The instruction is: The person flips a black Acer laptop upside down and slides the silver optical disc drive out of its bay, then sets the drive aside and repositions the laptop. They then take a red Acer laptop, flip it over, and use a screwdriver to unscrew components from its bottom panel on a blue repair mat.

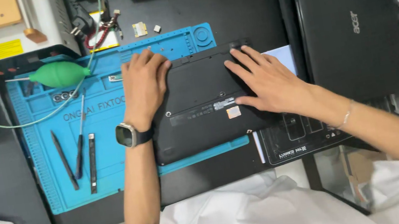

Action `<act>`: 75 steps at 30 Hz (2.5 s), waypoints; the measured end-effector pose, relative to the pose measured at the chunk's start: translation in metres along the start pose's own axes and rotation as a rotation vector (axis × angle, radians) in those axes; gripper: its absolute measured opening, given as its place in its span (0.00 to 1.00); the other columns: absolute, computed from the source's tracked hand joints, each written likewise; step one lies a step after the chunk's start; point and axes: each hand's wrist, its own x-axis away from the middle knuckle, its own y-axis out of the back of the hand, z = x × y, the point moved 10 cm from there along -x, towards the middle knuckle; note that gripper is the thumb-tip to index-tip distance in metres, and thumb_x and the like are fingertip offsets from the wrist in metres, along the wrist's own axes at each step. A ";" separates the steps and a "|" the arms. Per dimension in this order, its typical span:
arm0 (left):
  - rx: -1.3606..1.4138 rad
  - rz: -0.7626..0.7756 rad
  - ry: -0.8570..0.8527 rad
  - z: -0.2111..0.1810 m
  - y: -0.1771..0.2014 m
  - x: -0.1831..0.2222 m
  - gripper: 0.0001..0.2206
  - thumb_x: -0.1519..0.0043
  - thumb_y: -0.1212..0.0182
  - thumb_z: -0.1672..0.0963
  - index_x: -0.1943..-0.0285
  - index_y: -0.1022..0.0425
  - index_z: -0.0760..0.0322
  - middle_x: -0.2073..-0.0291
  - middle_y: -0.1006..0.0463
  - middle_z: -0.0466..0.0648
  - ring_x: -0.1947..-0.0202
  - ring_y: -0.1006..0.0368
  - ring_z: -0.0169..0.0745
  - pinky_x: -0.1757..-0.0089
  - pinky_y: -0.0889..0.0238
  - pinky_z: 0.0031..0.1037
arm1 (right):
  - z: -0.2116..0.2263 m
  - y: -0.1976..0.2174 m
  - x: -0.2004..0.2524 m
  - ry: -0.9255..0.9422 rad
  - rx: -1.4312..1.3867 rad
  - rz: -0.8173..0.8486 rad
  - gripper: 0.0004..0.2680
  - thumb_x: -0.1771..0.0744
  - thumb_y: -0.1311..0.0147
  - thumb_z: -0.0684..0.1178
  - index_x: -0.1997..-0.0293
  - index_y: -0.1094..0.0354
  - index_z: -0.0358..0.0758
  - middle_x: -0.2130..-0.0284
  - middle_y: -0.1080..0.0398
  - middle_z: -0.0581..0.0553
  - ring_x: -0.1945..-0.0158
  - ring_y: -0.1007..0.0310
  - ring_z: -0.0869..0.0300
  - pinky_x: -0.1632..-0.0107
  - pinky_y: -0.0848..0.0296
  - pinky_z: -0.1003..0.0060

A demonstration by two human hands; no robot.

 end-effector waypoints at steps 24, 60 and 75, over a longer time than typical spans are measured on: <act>0.004 0.069 0.076 -0.007 -0.008 -0.001 0.01 0.31 0.44 0.60 0.54 0.27 0.62 0.60 0.28 0.49 0.54 0.31 0.53 0.55 0.41 0.42 | -0.008 -0.020 -0.065 0.040 -0.268 -0.290 0.28 0.42 0.27 0.68 0.47 0.28 0.38 0.53 0.34 0.42 0.47 0.36 0.47 0.43 0.37 0.51; -0.486 0.234 0.228 -0.067 0.163 0.033 0.06 0.31 0.35 0.53 0.54 0.17 0.56 0.70 0.25 0.45 0.74 0.29 0.48 0.72 0.39 0.34 | -0.003 -0.019 -0.045 0.097 -0.358 -0.314 0.27 0.42 0.27 0.64 0.47 0.28 0.36 0.52 0.32 0.42 0.49 0.35 0.49 0.46 0.37 0.53; -0.628 0.464 0.010 -0.084 0.114 -0.013 0.03 0.38 0.37 0.59 0.64 0.20 0.57 0.67 0.24 0.43 0.66 0.23 0.45 0.68 0.33 0.34 | -0.006 -0.022 -0.047 0.100 -0.369 -0.343 0.26 0.41 0.27 0.65 0.46 0.28 0.37 0.52 0.32 0.43 0.48 0.35 0.49 0.44 0.37 0.54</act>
